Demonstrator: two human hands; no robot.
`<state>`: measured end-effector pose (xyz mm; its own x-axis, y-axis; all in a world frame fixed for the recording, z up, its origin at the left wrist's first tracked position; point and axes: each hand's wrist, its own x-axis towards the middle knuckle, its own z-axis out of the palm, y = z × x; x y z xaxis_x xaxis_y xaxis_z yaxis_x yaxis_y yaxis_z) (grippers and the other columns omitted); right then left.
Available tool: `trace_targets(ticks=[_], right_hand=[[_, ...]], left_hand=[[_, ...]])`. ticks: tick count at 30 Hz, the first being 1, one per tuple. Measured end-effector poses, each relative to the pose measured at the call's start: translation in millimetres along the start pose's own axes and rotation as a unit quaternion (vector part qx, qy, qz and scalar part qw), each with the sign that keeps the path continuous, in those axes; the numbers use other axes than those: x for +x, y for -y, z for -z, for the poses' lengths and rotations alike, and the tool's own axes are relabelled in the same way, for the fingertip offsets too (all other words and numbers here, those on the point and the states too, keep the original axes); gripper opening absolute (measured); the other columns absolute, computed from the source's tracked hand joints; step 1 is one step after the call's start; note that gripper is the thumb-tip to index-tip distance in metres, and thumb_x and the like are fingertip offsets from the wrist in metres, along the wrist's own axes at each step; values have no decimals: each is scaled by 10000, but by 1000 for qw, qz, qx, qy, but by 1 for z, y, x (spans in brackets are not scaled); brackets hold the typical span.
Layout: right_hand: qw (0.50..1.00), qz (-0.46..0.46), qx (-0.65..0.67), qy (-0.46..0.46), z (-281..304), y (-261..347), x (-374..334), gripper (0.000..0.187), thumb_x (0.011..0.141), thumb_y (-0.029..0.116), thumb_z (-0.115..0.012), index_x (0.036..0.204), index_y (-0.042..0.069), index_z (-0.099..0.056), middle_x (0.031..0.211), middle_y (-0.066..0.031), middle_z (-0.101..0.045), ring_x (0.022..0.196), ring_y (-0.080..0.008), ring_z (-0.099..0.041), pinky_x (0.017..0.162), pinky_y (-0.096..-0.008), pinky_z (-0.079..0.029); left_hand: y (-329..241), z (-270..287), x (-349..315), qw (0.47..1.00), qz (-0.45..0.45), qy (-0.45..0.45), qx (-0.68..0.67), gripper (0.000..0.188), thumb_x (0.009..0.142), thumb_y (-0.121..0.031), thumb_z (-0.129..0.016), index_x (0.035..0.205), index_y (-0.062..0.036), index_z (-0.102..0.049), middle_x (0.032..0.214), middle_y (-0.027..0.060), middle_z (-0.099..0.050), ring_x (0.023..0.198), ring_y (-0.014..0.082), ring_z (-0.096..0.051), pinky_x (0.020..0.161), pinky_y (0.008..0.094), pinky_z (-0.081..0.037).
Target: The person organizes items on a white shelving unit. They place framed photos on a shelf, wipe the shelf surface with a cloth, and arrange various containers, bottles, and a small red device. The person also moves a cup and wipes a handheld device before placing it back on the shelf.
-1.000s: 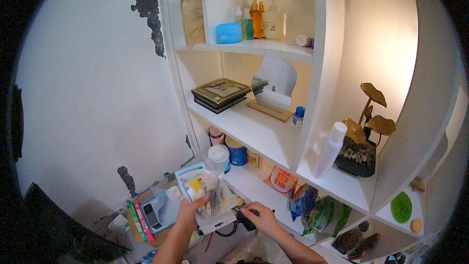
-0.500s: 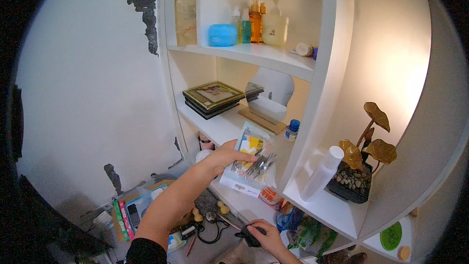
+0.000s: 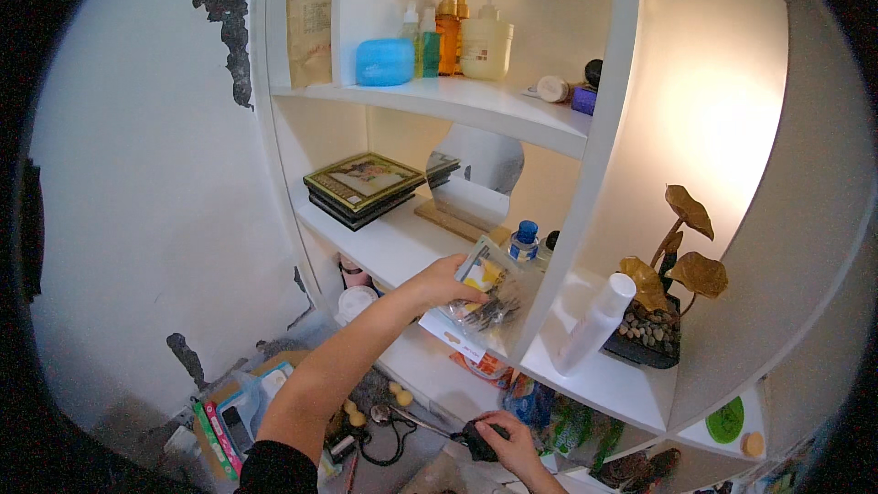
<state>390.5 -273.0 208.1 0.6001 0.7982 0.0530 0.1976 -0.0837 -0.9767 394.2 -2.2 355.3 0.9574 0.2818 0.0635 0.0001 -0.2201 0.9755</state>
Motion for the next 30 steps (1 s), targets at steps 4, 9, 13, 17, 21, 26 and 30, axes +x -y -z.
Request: trace_targets(ticks=[4,9,13,17,21,26,30], right_hand=[[999,-11,12,-29,-1,-1,0,201,829,168,-634,861,-30,-644,954,-117,-616,937,-189,-549,851,-301,-408],[999,-13,5,-32,-3,1,2,202,828,165,-633,860,-34,-643,944,-118,-614,912,-187,-559,840,-305,-417],[999,-6,5,-32,-8,-3,7,177,824,158,-633,859,-15,-651,932,-81,-617,886,-155,-555,811,-271,-419],[999,6,28,-33,-16,18,7,179,822,158,-635,857,-17,-650,920,-73,-608,883,-151,-553,809,-272,-421],[999,13,0,-31,-14,24,10,177,821,154,-635,859,-18,-649,929,-81,-612,889,-162,-558,818,-282,-421],[996,83,4,-33,-11,44,14,165,814,141,-642,850,-20,-648,952,-95,-617,899,-176,-565,826,-294,-422],[994,97,27,-49,-10,49,15,158,811,131,-644,836,-25,-642,964,-106,-617,907,-176,-564,830,-293,-422]], left_hand=[[6,3,-6,990,11,-143,-12,673,651,-61,-739,1228,48,-411,1057,152,-584,910,193,-591,762,283,-485],[33,22,-13,951,-22,-277,-133,734,679,-12,-692,1291,48,-292,1058,164,-556,892,223,-592,730,311,-513],[38,41,-26,902,-51,-376,-206,701,688,7,-669,1277,46,-293,1050,162,-547,872,230,-591,726,320,-518],[40,53,-32,865,-55,-431,-251,656,691,44,-653,1240,37,-294,1069,159,-523,899,226,-581,733,300,-505],[38,48,-27,843,-37,-474,-252,679,654,56,-680,1212,19,-296,1098,150,-498,960,227,-551,768,296,-487],[81,71,-2,850,-63,-503,-145,795,636,-3,-730,1266,22,-245,1211,175,-435,1078,255,-496,859,304,-443],[86,74,3,845,-17,-518,-131,839,644,-62,-742,1288,41,-215,1228,192,-424,1023,264,-535,810,312,-463]])
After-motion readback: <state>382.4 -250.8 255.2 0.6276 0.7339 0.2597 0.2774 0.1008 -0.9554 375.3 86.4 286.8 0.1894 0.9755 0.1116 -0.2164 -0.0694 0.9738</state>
